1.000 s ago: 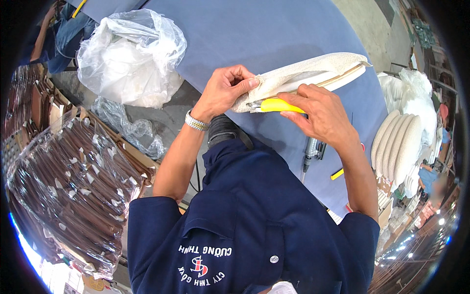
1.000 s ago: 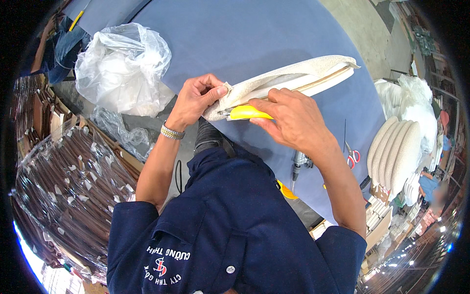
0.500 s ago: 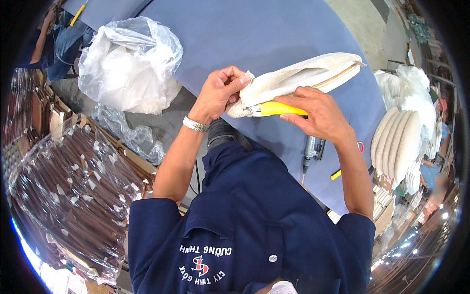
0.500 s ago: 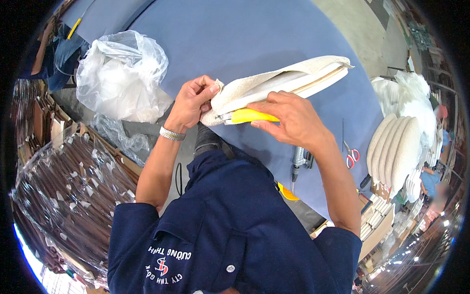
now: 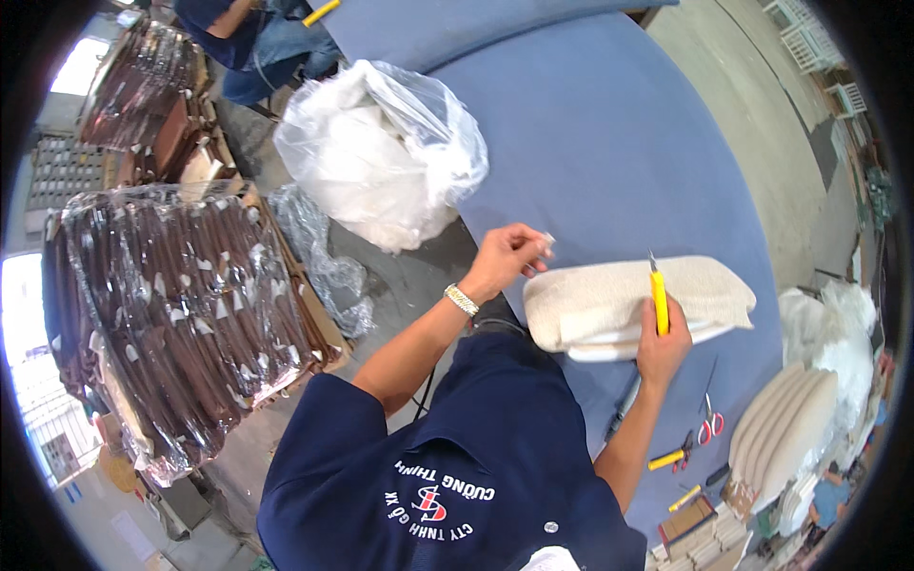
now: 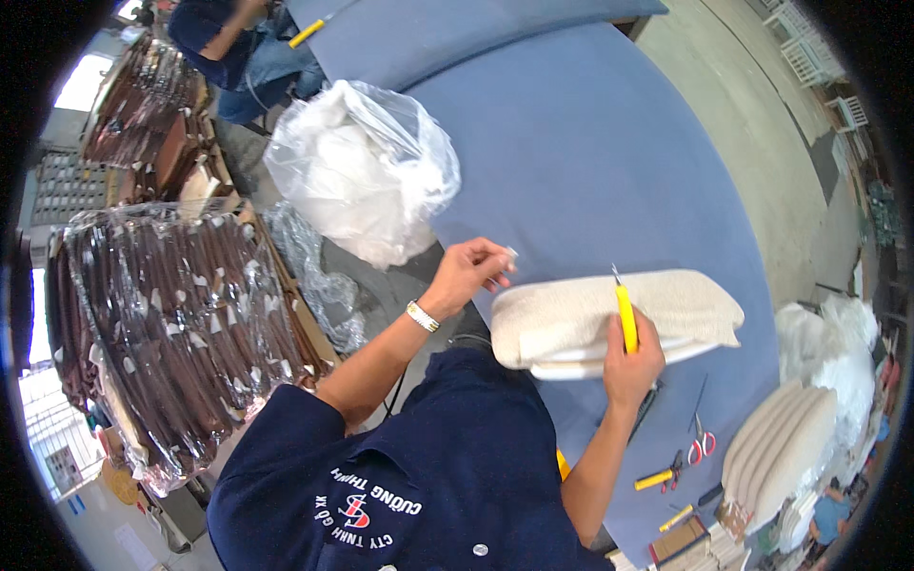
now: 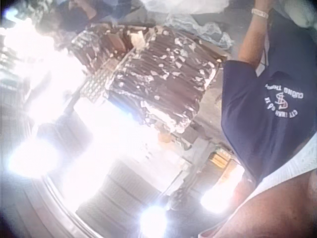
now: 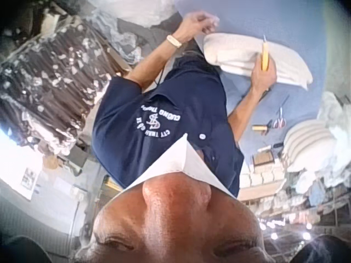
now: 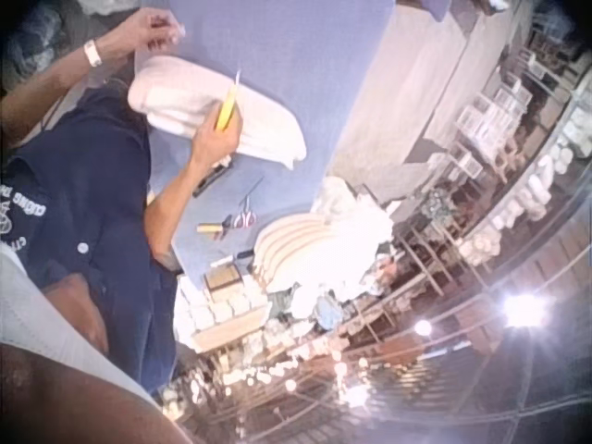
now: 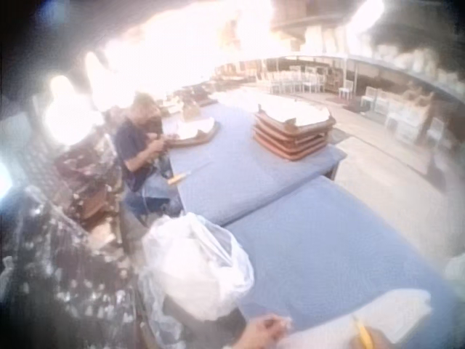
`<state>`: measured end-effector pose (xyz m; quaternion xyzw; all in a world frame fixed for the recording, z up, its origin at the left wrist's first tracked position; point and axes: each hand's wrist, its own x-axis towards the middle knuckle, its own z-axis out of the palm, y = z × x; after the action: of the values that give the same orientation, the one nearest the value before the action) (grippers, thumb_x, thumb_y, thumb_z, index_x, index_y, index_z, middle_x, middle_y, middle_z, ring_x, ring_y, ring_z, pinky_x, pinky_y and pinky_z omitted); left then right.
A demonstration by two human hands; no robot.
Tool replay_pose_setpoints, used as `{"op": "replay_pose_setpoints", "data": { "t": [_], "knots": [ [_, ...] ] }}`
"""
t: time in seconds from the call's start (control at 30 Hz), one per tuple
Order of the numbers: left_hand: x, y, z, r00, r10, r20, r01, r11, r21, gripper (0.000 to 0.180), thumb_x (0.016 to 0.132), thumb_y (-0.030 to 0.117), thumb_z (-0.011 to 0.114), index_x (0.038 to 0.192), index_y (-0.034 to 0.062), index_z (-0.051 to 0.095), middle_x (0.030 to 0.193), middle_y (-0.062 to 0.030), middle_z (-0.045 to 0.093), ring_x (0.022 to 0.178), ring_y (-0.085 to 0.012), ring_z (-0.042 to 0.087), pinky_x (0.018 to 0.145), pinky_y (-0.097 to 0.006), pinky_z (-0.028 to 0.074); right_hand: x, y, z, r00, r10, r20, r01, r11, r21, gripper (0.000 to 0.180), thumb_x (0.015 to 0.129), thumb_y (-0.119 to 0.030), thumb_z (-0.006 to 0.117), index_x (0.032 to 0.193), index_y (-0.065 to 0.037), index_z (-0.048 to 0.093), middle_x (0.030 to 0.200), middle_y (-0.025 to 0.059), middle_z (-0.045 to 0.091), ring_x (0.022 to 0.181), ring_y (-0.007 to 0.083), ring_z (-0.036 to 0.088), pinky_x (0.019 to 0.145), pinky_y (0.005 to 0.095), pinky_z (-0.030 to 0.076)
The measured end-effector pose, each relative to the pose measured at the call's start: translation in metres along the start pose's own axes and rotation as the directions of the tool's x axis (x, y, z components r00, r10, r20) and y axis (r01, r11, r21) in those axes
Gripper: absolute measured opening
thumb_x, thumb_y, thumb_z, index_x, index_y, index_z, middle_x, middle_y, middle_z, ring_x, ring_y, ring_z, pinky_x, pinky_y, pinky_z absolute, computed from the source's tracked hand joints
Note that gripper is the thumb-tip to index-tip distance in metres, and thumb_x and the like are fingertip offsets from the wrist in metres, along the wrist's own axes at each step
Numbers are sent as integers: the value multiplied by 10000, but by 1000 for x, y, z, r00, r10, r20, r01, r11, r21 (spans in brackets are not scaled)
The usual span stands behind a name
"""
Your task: The person wraps a white fabric cover around a foam cushion, folds the edges, and secures them using a staple gun. They then use a utility knife to trim excess fabric from the cushion. The finished cushion is placed on the table.
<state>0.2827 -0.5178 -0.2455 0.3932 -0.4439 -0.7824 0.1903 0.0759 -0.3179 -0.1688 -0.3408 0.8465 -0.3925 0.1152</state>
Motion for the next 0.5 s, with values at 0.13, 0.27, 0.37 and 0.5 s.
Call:
{"op": "replay_pose_setpoints", "data": {
  "t": [0.13,0.27,0.37,0.5],
  "knots": [
    [27,28,-92,918,164,-360,-167,986,23,160,981,159,705,1084,37,691,978,-104,758,798,-146,718,664,-268,573,-13,1,3,997,-11,-72,10,1000,-17,204,928,-113,740,1063,33,698,923,138,701,810,236,643,753,350,514],
    [58,74,-186,784,193,-591,-212,977,37,399,957,165,734,1278,-29,597,1118,-177,733,875,-193,735,715,-296,592,-16,6,12,974,-82,-212,87,996,12,171,926,-104,735,1021,30,688,884,120,668,764,223,602,714,348,494],
    [86,70,-241,612,345,-711,23,891,453,767,927,238,773,1485,-114,381,1255,-245,658,1035,-294,712,811,-363,600,-12,-1,17,974,-88,-207,96,995,26,153,936,-95,716,1030,23,689,894,120,659,774,230,593,728,343,492],
    [86,86,-199,788,421,-449,-68,784,617,695,922,377,753,1386,-76,504,1289,-288,625,1215,-427,604,1056,-453,478,-1,7,17,971,-96,-217,106,994,35,195,948,-101,702,1091,30,693,903,117,668,801,234,607,753,351,502]
  ]
}}
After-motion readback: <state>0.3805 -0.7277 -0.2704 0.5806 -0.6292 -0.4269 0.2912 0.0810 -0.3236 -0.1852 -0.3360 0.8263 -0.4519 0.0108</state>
